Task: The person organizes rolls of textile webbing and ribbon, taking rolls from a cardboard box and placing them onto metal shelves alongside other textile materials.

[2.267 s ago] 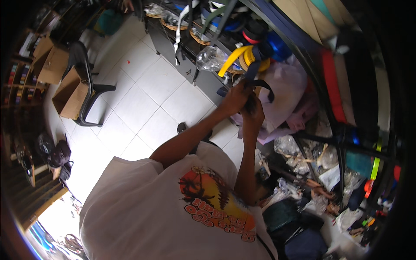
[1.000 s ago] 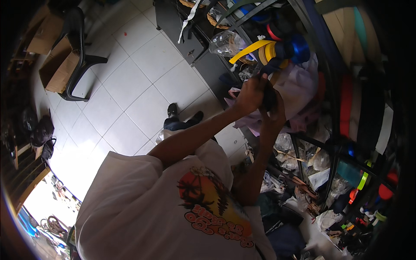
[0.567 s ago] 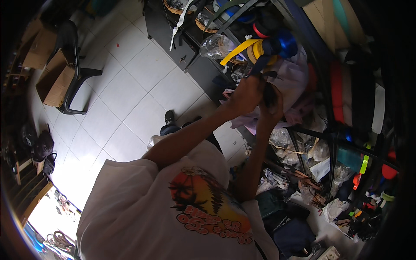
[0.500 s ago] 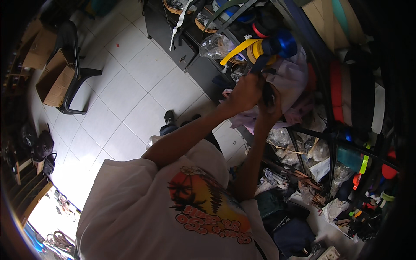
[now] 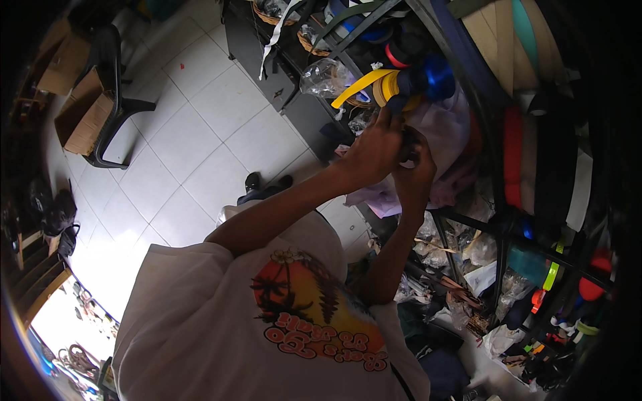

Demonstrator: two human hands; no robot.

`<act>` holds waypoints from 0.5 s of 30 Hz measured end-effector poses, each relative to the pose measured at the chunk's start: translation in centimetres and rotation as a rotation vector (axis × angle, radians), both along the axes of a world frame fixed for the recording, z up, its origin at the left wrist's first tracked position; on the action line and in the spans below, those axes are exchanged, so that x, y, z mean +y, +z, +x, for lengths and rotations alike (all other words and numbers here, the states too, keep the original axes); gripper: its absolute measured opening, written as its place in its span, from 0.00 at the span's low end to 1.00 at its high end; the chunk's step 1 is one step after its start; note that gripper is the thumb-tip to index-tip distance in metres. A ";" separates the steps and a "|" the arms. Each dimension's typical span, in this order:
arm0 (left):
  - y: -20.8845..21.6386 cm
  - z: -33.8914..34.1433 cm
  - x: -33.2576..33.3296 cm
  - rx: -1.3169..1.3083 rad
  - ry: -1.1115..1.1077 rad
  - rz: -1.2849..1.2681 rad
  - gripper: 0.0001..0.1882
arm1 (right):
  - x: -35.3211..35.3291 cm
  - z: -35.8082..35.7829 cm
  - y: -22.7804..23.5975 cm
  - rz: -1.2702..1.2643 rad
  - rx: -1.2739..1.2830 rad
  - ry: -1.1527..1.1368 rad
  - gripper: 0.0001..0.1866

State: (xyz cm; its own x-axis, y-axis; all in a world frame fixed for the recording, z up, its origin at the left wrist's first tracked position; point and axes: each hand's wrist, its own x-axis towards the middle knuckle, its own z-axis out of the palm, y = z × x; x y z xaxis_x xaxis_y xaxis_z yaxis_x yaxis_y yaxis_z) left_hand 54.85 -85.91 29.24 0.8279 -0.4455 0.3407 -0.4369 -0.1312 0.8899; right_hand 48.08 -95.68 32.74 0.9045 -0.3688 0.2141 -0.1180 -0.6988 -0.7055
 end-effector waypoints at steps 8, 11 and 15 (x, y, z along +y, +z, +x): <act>1.4 2.4 -1.3 0.344 -0.096 -0.263 0.26 | -2.7 1.2 -2.8 0.068 -0.297 -0.155 0.28; 0.1 3.9 -3.1 0.378 0.029 -0.307 0.25 | -2.0 2.2 -3.1 0.128 -0.427 -0.178 0.32; 1.3 5.7 -4.7 0.345 0.047 -0.212 0.24 | -3.0 2.6 -2.8 -0.225 -0.387 -0.088 0.35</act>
